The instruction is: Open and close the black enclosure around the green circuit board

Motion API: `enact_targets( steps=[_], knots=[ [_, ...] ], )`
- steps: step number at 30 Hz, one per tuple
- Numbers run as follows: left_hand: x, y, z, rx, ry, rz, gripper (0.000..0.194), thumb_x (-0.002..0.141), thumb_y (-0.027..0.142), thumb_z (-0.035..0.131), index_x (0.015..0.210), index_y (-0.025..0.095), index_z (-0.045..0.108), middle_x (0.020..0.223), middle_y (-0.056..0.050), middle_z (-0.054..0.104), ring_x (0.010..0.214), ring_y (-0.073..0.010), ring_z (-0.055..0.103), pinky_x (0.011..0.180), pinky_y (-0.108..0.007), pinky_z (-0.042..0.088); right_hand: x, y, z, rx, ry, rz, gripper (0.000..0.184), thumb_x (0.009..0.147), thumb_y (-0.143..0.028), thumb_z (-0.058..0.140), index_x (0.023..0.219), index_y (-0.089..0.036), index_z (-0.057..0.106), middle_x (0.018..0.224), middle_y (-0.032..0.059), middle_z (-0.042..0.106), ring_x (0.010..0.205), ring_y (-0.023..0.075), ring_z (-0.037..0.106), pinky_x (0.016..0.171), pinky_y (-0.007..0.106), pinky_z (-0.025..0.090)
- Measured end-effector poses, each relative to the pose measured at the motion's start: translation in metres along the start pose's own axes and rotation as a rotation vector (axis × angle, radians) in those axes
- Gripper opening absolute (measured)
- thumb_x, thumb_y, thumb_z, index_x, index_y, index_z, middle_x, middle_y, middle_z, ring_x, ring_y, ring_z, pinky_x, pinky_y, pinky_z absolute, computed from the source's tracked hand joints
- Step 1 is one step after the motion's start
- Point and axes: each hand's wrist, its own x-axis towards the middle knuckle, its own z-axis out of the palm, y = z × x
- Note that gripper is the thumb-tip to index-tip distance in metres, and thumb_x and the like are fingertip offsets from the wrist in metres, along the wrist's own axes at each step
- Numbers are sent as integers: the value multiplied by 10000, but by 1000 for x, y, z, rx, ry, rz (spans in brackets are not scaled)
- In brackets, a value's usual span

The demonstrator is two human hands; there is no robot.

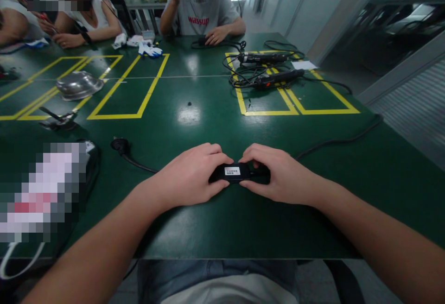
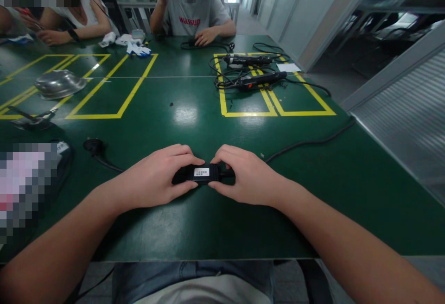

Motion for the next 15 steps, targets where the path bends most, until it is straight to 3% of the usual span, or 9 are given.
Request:
enact_targets(
  steps=[15],
  knots=[
    [2, 0, 2, -14, 24, 24, 266, 970, 272, 733, 1221, 182, 749, 1125, -93, 726, 1031, -272, 694, 895, -407, 557, 1, -1, -2, -8, -10, 12, 234, 921, -244, 820, 1097, -227, 668, 1052, 65, 740, 919, 231, 711, 775, 342, 551]
  ],
)
